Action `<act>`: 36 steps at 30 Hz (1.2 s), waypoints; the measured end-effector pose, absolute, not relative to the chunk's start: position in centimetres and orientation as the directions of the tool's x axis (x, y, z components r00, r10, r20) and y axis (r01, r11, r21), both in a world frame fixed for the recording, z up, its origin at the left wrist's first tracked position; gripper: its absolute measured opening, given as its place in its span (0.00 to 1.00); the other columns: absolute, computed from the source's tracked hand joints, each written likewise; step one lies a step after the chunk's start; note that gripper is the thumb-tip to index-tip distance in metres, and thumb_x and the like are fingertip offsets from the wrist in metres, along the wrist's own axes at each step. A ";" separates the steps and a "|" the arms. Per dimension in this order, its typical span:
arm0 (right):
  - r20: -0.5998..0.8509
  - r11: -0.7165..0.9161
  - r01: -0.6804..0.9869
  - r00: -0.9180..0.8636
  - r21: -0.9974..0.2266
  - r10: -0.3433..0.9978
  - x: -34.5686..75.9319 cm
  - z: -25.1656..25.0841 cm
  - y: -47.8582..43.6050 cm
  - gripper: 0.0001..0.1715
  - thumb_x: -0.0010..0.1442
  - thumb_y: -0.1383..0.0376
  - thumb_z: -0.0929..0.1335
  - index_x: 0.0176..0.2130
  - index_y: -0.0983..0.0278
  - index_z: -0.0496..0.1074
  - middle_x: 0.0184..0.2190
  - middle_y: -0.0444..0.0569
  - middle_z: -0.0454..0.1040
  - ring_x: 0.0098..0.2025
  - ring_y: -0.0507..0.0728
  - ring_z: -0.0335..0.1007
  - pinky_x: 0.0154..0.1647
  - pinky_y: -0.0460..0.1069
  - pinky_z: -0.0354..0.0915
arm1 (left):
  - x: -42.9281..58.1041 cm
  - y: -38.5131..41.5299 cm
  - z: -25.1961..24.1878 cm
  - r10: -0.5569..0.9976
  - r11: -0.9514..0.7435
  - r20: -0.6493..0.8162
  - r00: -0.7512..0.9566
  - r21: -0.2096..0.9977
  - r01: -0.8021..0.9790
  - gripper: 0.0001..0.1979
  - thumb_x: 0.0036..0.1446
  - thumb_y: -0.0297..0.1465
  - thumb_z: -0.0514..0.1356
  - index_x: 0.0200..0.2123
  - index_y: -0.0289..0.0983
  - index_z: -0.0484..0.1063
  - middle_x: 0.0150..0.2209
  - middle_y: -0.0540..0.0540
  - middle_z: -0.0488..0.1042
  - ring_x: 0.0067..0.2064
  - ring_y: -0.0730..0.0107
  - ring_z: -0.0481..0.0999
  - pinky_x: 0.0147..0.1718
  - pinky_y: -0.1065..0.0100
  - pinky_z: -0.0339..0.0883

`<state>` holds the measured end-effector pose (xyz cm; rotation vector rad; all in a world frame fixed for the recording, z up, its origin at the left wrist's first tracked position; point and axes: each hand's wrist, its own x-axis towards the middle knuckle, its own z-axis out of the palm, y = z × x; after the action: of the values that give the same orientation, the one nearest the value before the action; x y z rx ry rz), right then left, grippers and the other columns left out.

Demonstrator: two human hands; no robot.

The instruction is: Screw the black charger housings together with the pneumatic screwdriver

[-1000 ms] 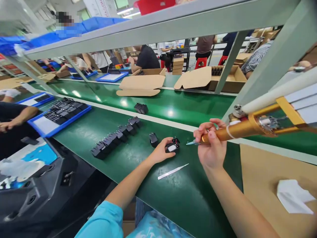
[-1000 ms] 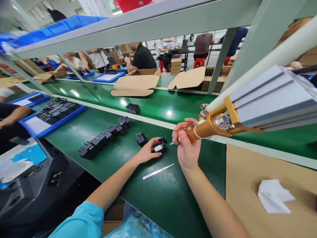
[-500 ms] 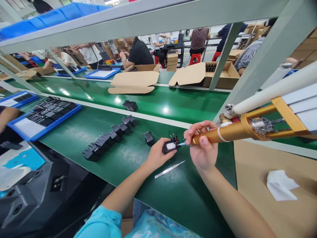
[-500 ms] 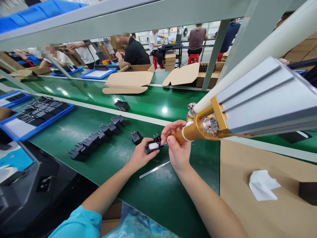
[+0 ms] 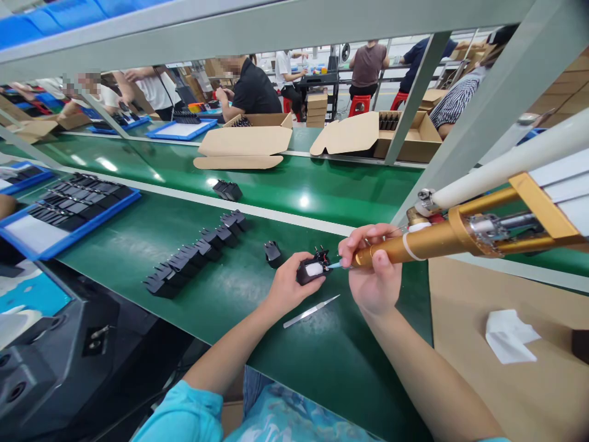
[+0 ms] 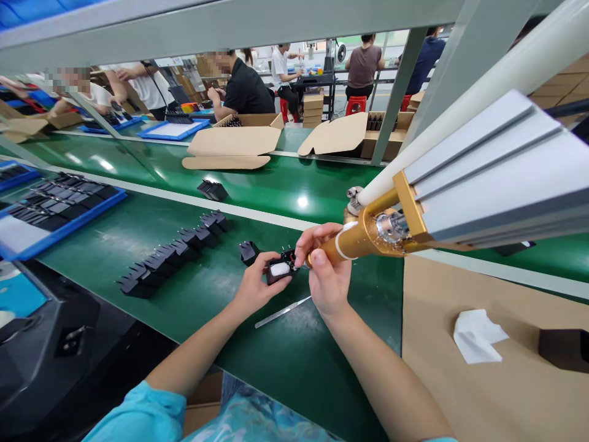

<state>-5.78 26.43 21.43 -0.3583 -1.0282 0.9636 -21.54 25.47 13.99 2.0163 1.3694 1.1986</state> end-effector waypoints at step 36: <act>0.569 0.507 -0.579 0.088 -0.638 0.817 -6.7 21.8 25.1 0.12 0.59 0.55 0.67 0.42 0.56 0.66 0.32 0.41 0.69 0.22 0.49 0.64 0.26 0.49 0.64 | -18.4 24.5 14.7 0.912 -0.405 0.384 0.142 0.796 0.449 0.18 0.49 0.36 0.68 0.42 0.39 0.66 0.40 0.47 0.79 0.37 0.65 0.79 0.35 0.67 0.72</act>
<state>-6.67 25.13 21.82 -0.2764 -1.0466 1.0593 -18.39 24.53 14.69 1.9226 1.2995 1.2085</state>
